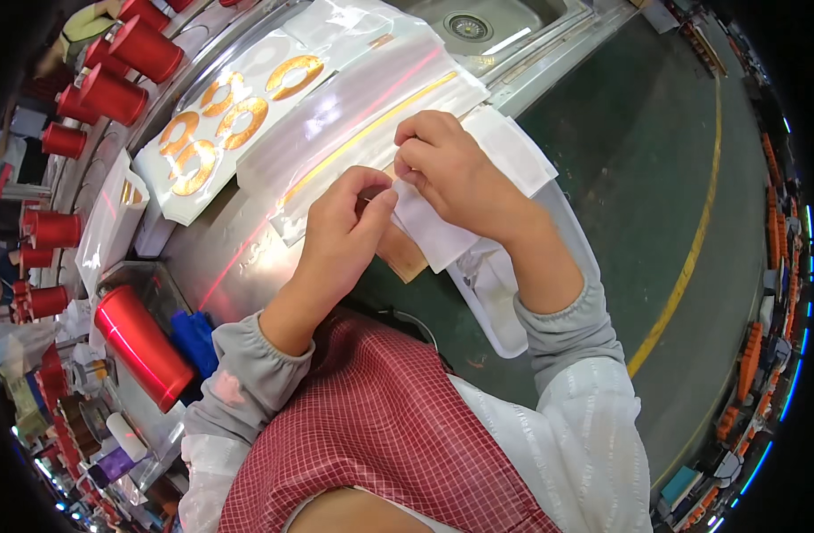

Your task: The person applies gold decorative stickers to red cylindrical containers. They use a green scraper tool to smooth the stickers onto the curved surface and the top lid of the containers. The person handles the containers one at a time, peeling stickers from a sheet and pressing them firmly onto the red surface.

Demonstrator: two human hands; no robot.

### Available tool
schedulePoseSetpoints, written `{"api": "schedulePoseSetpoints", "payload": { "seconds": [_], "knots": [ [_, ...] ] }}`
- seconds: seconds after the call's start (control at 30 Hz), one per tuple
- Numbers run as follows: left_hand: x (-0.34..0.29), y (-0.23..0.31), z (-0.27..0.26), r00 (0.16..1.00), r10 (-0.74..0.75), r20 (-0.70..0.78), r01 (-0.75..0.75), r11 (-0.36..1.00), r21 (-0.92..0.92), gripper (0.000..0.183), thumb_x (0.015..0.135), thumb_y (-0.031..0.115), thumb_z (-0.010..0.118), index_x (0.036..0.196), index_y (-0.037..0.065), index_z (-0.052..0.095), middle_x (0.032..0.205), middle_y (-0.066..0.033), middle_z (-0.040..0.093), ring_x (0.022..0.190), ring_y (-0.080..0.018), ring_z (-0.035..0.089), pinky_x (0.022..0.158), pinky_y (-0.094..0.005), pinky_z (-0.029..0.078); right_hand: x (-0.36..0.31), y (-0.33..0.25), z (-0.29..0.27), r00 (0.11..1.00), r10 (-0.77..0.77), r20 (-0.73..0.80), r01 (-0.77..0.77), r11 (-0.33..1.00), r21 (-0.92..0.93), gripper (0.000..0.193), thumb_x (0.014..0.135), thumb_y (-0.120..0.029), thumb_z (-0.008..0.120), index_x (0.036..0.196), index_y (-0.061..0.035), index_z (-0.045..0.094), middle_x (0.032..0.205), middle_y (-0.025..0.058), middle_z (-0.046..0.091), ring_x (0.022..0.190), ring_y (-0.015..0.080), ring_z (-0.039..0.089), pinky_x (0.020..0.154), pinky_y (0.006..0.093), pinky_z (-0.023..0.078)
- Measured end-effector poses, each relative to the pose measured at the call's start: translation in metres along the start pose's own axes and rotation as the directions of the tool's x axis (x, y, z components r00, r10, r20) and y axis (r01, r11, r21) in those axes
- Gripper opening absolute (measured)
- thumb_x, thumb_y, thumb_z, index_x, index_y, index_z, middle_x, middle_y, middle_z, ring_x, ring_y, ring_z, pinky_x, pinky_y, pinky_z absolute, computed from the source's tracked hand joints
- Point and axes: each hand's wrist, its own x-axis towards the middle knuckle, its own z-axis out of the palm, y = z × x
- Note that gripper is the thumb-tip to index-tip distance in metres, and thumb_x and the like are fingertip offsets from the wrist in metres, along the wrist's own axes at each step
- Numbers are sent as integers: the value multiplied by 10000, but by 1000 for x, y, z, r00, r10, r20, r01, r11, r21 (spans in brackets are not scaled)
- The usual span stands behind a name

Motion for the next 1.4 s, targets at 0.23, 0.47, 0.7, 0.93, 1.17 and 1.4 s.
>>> {"api": "schedulePoseSetpoints", "payload": {
  "seconds": [0.23,0.47,0.7,0.93,1.17,1.4],
  "knots": [
    [14,-9,4,996,-76,43,78,996,-49,122,898,105,548,902,-11,582,707,-118,594,656,-227,581,622,-334,463,-5,2,3,998,2,-58,-2,1000,9,126,757,-12,667,827,-11,562,1026,126,540,1030,321,521,886,391,439],
    [16,-12,9,999,1,-40,1,999,35,129,901,85,507,868,-26,564,676,-49,545,635,-99,501,578,-275,429,-8,2,4,991,-15,-131,10,999,-37,117,758,10,647,832,-12,559,1055,133,538,1057,330,512,925,398,425],
    [18,-10,7,994,-93,-53,96,993,71,125,880,87,487,866,-23,546,713,-197,608,654,-311,600,631,-393,472,-71,12,-61,858,318,-403,-204,932,301,78,870,41,544,916,-21,537,1181,112,551,1126,232,536,953,334,430],
    [21,-21,7,993,-82,-80,89,993,78,114,866,72,497,835,-20,555,655,-142,566,587,-213,548,576,-360,450,-135,15,-142,116,759,-641,-127,651,748,215,992,-126,399,1024,-8,576,1169,133,609,961,183,630,791,299,543],
    [22,-13,6,994,-98,-58,100,994,44,108,865,64,502,836,-32,542,675,-103,548,613,-158,523,590,-322,446,-208,90,-145,110,775,-622,-585,556,590,207,958,-168,502,1064,-31,615,972,53,625,849,149,614,728,308,526],
    [21,-10,7,997,-39,-66,52,975,217,100,867,56,507,854,-34,548,694,-139,557,632,-213,546,609,-349,454,-122,96,-81,683,704,-193,-707,704,69,357,914,-373,592,1064,-55,652,1149,64,581,994,165,545,810,298,464]
  ]
}}
